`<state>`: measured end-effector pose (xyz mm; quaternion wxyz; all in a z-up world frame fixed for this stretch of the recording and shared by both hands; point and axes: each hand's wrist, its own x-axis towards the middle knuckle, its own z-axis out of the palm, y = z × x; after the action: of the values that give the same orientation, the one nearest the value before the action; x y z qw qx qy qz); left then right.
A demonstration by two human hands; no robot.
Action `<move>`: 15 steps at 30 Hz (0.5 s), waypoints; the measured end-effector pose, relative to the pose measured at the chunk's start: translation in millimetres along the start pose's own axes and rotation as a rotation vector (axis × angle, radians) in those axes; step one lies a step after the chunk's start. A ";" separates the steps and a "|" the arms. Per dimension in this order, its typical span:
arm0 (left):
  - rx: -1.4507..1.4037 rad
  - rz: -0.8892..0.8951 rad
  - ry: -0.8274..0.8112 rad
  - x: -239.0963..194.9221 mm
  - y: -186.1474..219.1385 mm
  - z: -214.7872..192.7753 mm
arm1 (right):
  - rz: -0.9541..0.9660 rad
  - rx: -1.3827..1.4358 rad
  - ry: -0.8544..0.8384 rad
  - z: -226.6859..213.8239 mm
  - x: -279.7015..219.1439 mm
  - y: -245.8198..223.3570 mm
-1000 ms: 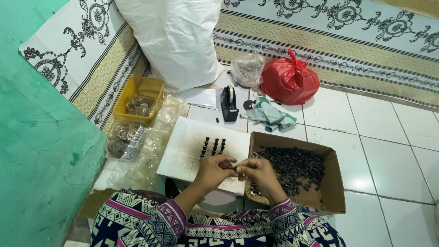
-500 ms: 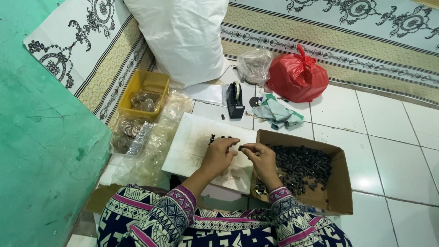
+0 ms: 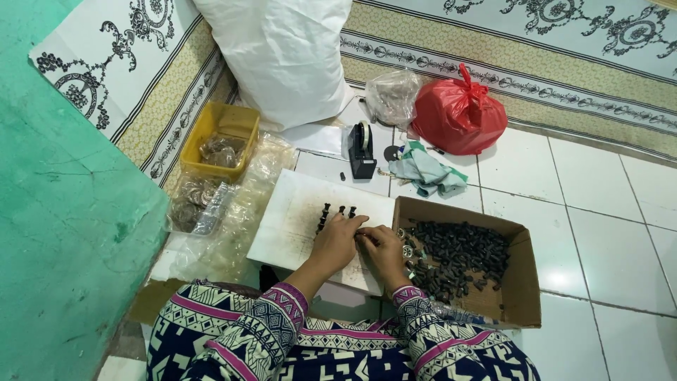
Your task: Organizing small metal fasteners by picking them from a box and placing them into a template board.
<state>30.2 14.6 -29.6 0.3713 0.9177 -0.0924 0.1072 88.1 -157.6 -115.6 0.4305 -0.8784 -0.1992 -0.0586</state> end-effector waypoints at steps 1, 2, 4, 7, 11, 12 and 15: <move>0.000 0.000 0.000 -0.9 -1.7 2.5 | 0.000 0.000 0.000 -1.1 -0.9 -2.2; 0.017 0.001 -0.007 -1.5 -3.3 4.8 | -0.007 -0.019 -0.006 -2.1 -1.7 -4.6; 0.034 0.004 -0.013 -2.1 -4.4 6.9 | -0.014 -0.039 -0.010 -3.5 -2.2 -7.2; 0.055 0.004 -0.023 -1.9 -4.4 8.4 | 0.002 -0.055 -0.018 -4.2 -2.8 -7.1; 0.059 -0.009 -0.019 -1.5 -1.8 4.1 | 0.024 -0.059 -0.018 -3.9 -2.7 -5.2; 0.064 -0.010 -0.015 -1.4 1.0 1.3 | 0.031 -0.067 -0.021 -4.5 -2.5 -4.1; 0.066 0.024 0.002 -2.3 4.4 -2.6 | 0.056 -0.064 0.006 -4.7 0.3 10.9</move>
<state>26.6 13.5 -25.4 0.3397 0.9281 -0.0996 0.1157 93.1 -167.1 -120.6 0.4041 -0.8968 -0.1714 -0.0558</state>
